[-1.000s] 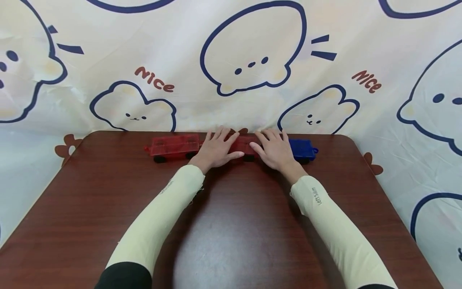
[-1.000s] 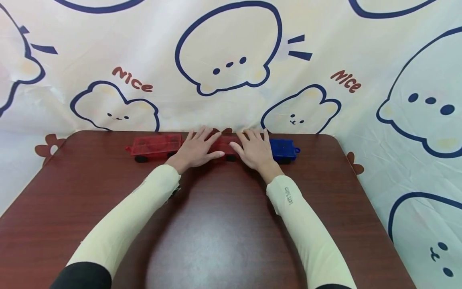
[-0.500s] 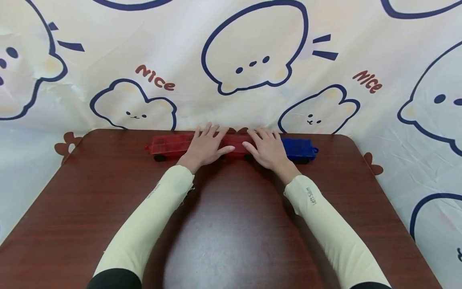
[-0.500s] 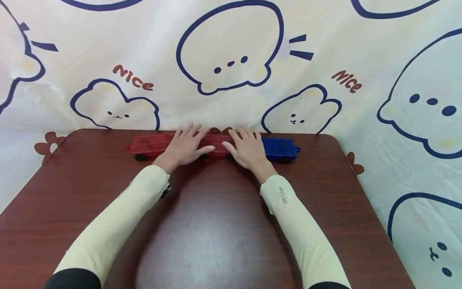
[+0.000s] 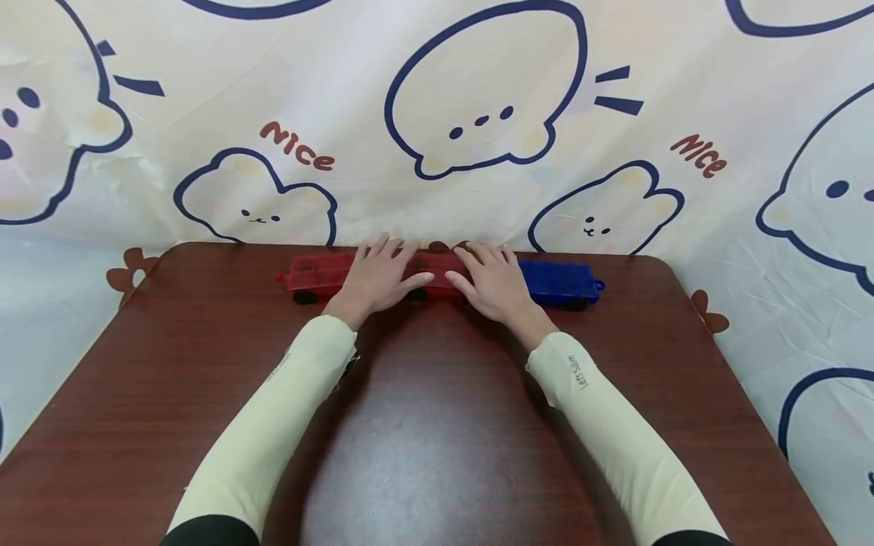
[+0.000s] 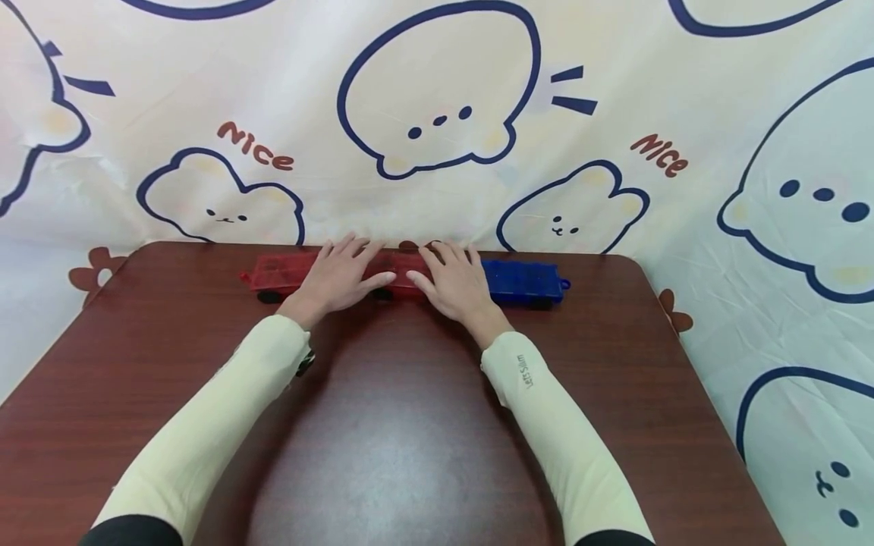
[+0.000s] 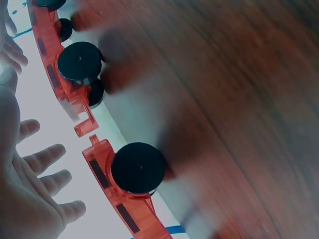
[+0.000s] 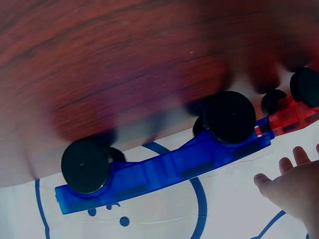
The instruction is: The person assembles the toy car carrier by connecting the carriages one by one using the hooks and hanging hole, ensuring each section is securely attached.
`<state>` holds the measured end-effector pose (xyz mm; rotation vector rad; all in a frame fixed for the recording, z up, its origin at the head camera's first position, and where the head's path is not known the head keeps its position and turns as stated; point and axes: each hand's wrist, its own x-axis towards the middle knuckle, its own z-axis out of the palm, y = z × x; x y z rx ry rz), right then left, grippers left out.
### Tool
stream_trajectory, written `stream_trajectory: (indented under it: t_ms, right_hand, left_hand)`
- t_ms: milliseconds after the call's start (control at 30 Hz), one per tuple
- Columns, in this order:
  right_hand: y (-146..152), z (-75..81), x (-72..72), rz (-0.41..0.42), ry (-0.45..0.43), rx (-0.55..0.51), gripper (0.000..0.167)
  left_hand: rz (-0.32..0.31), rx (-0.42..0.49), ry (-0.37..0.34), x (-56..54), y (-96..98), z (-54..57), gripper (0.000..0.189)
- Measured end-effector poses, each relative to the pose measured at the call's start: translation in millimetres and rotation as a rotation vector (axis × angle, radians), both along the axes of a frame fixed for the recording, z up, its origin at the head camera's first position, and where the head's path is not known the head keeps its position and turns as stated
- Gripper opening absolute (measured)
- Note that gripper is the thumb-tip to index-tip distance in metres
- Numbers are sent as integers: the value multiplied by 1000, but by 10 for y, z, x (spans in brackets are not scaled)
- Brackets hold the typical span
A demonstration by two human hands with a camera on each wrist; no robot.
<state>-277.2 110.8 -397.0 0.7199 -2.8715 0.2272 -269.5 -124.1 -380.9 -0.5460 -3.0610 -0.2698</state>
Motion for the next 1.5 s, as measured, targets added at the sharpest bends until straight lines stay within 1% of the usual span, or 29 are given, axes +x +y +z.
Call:
stream_trajectory:
  t_ms: [133,267,367,600,733,1000,1133,1367,1500]
  right_hand:
    - [-46,-21,8,0,-5,-22,66]
    - [-91,-44,25,0,-27,-55,67]
    - [-118,-51,31,5,-27,-67,67]
    - [-148,-51,13,2,-14,-60,66]
    - [-174,-56,18,1,-35,-57,66]
    - [-259,-62,36,20,-55,-47,67]
    - [-303,-55,41,33,-54,-26,68]
    - [-362,-68,33,58,-25,35,68]
    - [-398,-79,23,60,-19,48,69]
  left_hand:
    - [8,3,-3,31,-41,23,76]
    - [26,12,-17,70,-102,48,79]
    - [44,25,-20,84,-150,61,80]
    - [57,32,-30,84,-223,74,81]
    - [66,34,-35,99,-261,57,81]
    - [81,58,-29,137,-376,38,80]
    - [82,61,-30,152,-442,33,79]
    - [86,56,-13,192,-563,12,76]
    - [92,59,-11,205,-623,-7,77]
